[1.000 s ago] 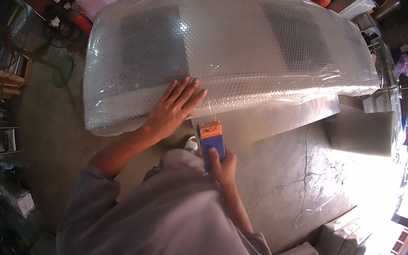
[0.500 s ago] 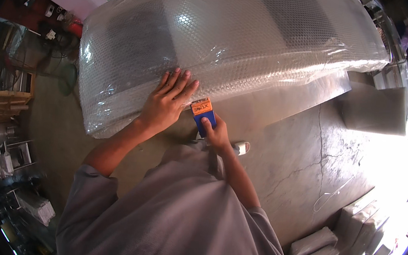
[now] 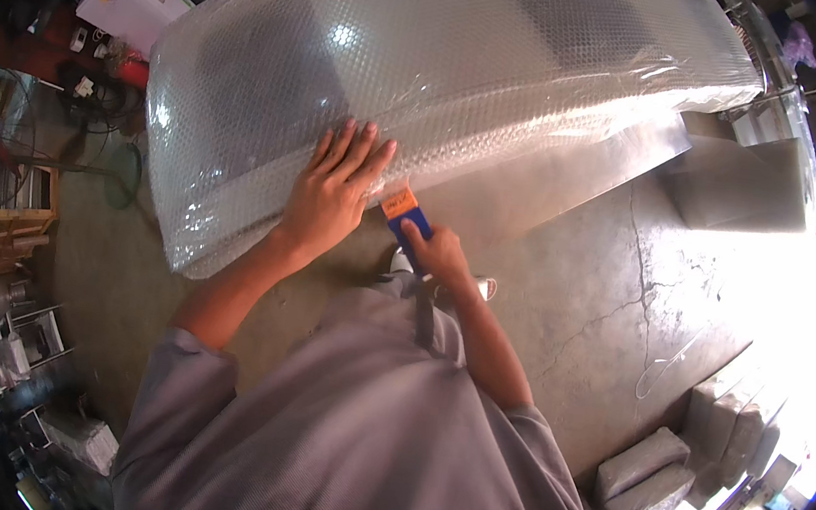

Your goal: The person wraps a large furniture piece with bubble wrap and secures it using a handheld tape dispenser. They repeatedly apply tape along the edges and seams to hold the bubble wrap in place.

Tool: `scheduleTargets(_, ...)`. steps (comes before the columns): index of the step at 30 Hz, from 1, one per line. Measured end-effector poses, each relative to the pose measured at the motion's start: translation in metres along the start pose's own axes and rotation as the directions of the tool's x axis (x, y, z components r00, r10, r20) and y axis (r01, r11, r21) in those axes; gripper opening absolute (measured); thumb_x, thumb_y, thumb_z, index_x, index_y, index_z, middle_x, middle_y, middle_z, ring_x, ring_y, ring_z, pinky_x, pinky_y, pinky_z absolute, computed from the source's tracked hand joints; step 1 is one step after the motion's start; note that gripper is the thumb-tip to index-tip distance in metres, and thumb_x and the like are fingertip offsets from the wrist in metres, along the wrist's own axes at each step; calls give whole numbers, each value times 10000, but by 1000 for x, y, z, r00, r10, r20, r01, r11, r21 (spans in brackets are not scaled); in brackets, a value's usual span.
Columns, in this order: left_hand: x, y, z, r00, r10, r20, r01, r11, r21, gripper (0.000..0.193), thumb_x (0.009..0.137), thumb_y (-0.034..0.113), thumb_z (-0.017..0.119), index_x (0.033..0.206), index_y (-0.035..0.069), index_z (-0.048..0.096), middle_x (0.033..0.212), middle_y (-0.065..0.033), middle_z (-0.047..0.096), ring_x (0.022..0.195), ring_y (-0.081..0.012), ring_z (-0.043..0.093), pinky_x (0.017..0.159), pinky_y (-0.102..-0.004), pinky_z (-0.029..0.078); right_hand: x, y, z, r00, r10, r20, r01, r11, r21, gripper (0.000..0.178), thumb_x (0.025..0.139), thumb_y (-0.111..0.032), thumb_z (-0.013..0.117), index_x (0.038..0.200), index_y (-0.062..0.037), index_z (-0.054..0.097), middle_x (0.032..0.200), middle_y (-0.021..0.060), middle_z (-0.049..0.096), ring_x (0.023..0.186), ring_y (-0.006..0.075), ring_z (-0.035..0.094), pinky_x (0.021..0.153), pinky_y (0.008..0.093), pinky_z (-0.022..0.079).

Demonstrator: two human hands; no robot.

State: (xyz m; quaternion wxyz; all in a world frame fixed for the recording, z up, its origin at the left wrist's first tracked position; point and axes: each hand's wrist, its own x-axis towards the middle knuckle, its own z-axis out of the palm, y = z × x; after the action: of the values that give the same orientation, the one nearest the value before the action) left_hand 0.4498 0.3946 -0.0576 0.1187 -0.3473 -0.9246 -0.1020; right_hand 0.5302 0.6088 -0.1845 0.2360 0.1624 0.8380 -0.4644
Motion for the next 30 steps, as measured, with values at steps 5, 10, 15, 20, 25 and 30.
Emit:
scheduleTargets(5,4,3,-5,1000,7,4,-7,1000,-7,666,923,177,750,1546,149,514,1580,-184,493,1487,-379,439,1232,-545,355,-28,-8,-18,989,-137,56,147,851,-504,687,918,-623,669,976,55,759,932,316,735,912,452,741,841,515,573)
scheduleTargets(10,-28,34,-12,993,56,-107,-57,998,-7,650,946,264,742,1539,122,518,1526,-208,538,1446,-386,483,1225,-533,345,-74,14,-21,991,5,136,11,993,-116,633,899,-560,728,1055,53,758,961,266,750,924,375,749,811,463,565)
scheduleTargets(15,-100,87,-7,908,-330,259,419,671,-612,662,1003,370,694,1516,-1,500,1383,-196,645,1287,-323,612,1111,-438,453,-150,40,-2,986,-164,-7,162,964,212,641,877,-507,790,1157,66,726,961,250,762,908,324,768,840,428,574)
scheduleTargets(20,-141,92,-19,648,-249,719,712,-135,-689,537,1026,335,691,1405,-36,607,1206,-121,726,1094,-154,664,957,-295,517,-190,37,12,947,-320,43,292,906,305,668,858,-483,823,1228,58,692,955,230,768,898,307,772,839,405,581)
scheduleTargets(25,-154,85,-49,617,-244,749,730,-180,-660,329,1037,221,667,1251,-24,718,1164,-84,729,1044,-121,651,933,-284,518,-206,16,15,923,-371,102,336,906,259,686,848,-481,834,1228,70,682,949,229,769,898,306,777,831,399,584)
scheduleTargets(30,-154,68,-54,677,-215,704,665,-230,-710,294,1035,227,677,1212,1,737,1136,-72,744,1040,-111,659,916,-287,531,-213,-10,20,944,-325,46,313,933,179,666,850,-465,837,1198,83,687,946,235,766,904,296,778,835,393,584)
